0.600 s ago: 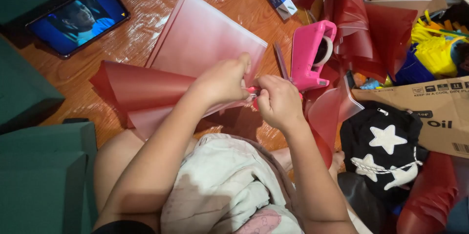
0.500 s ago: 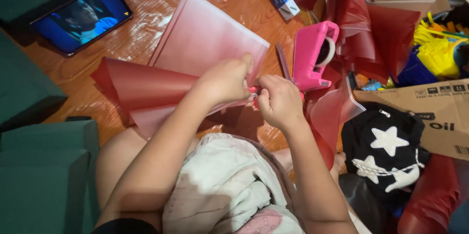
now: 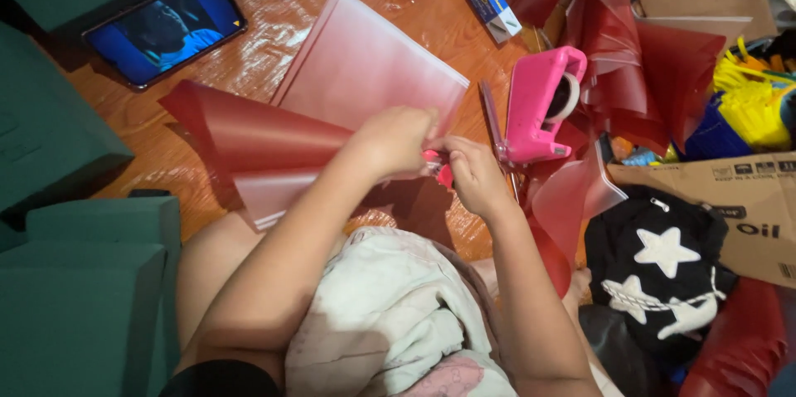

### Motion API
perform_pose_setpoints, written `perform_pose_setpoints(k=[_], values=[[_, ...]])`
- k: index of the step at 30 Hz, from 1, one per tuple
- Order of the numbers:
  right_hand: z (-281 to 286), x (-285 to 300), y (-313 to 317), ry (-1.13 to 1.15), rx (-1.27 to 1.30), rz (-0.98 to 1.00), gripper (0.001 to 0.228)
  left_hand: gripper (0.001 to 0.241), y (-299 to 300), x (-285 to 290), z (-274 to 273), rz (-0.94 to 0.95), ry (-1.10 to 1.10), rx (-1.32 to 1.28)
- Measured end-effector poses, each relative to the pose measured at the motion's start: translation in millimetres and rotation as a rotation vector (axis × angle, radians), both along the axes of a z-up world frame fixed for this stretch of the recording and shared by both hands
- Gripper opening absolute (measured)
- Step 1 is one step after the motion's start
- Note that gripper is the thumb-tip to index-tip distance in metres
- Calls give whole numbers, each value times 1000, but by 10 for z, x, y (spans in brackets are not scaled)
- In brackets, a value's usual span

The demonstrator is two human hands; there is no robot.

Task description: Folding and stapling plastic sheets to prepare decorative wrappers for flower bouquets.

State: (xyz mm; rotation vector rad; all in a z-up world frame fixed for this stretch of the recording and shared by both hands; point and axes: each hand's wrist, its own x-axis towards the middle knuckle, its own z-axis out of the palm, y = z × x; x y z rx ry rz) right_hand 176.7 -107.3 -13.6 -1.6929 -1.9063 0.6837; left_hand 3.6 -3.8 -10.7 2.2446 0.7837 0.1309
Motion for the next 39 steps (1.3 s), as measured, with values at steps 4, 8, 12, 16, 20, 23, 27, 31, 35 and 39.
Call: perform_pose_setpoints(k=[4,8,12,16,20,23,27,31,35,39], values=[[-297,313,-122,-21,4,-71,47,48,131,-61,-62,28,-41,-64],[-959,524,-290,-353,30,-196,34,45,185,-104,-60,26,-46,-85],[-1606,572,-513,-643,205,-201,26,40,186,-83,-80,12,-71,-97],[-1196,483,-654,-556,280,-241,35,33,80,-193,306,-49,-80,-127],[-670,978,-1126,-587,526,-459,33,24,64,-160,229,143,-181,52],[-702,1547,-1652,-617,546,-808,45,18,-4,-189,244,216,-402,278],[-1243,2400,-2199,-5,-268,-1357,94,18,-344,-260,675,360,-793,422],[-1347,2394,-2349,611,-73,-1159,54,15,-652,-419,1114,247,-1204,223],[-515,2413,-2603,595,-149,-986,56,7,-538,-812,1049,610,-1578,-196],[432,2219,-2897,800,-236,-509,65,36,-143,-1233,761,986,-1871,-774]])
